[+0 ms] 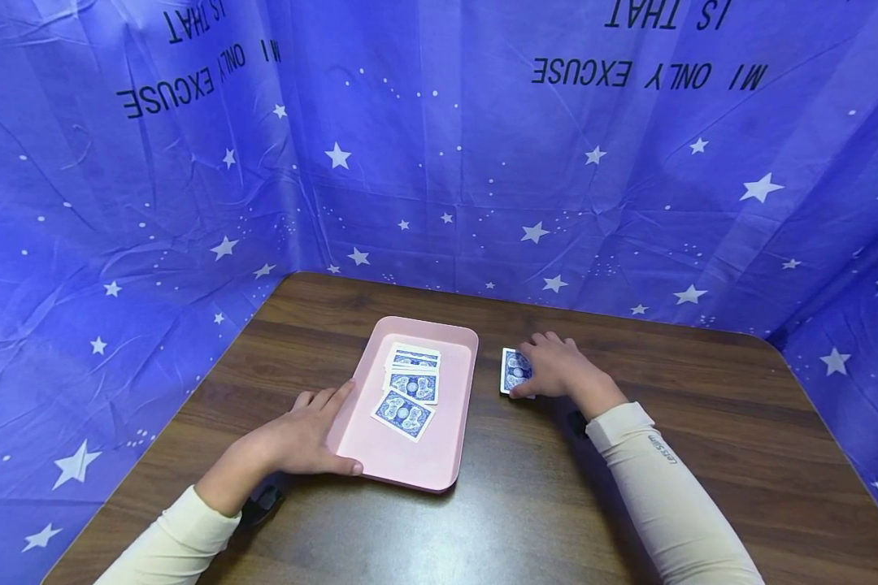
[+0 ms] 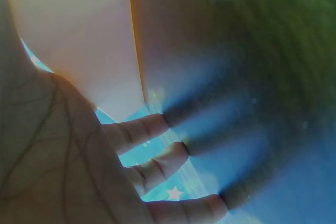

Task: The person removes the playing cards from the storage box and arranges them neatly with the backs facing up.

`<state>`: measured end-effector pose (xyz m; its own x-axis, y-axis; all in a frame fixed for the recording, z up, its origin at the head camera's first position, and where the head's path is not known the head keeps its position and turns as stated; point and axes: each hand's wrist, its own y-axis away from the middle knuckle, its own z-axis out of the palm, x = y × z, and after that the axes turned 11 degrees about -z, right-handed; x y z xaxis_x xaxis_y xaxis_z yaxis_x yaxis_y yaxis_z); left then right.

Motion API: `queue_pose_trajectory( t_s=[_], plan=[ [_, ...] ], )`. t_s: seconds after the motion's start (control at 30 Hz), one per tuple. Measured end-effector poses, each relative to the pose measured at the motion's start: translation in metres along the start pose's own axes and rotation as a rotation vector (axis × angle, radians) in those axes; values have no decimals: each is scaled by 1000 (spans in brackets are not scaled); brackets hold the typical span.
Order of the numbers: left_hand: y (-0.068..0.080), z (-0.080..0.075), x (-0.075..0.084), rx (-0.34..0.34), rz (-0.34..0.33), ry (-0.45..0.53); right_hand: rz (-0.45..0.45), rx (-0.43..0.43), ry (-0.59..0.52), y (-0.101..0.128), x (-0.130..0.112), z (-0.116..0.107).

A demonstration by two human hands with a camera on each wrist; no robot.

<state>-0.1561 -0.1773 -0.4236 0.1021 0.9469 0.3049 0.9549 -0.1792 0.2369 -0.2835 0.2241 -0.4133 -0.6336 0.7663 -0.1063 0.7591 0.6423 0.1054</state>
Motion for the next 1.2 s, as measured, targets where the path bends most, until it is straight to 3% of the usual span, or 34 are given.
queue_pose_trajectory(
  t_s=[1.2],
  plan=[
    [0,1,0,-10,-23,-8,67,-55,-5,-12,-5,9]
  ],
)
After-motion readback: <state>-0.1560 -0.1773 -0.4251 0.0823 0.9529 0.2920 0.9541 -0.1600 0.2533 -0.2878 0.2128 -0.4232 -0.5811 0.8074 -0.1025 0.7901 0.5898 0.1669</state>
